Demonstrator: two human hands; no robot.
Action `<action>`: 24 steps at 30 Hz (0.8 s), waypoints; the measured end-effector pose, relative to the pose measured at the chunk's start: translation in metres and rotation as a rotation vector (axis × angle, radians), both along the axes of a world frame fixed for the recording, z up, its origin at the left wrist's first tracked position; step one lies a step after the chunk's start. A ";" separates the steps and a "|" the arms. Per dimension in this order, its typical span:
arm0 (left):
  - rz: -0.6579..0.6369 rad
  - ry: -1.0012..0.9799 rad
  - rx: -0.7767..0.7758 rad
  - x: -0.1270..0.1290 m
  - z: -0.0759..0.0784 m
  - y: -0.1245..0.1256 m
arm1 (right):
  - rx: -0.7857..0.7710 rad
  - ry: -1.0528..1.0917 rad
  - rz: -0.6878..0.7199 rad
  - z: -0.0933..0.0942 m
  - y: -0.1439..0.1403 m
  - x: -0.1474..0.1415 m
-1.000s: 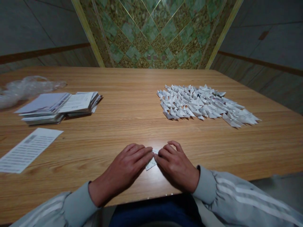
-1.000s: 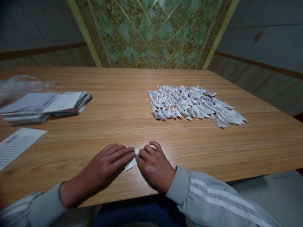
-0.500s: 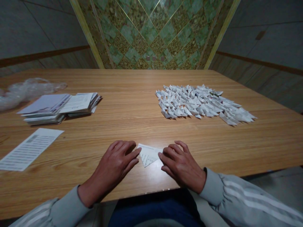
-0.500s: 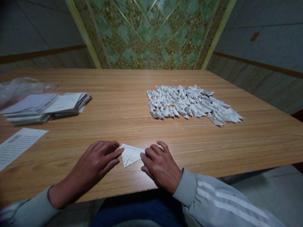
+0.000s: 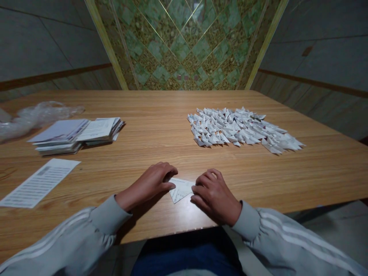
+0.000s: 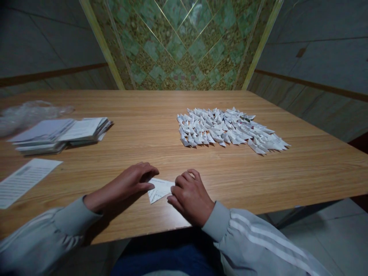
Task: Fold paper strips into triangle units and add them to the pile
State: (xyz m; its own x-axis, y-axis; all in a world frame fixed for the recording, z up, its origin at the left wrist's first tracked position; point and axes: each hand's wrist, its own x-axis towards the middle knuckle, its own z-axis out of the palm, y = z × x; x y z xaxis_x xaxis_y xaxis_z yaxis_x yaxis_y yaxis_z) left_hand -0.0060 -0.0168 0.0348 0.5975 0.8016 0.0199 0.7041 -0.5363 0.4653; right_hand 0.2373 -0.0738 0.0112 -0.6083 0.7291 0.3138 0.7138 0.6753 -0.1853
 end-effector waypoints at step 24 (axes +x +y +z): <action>-0.071 0.082 0.570 0.015 -0.017 -0.028 | 0.359 0.031 0.120 -0.003 0.040 -0.009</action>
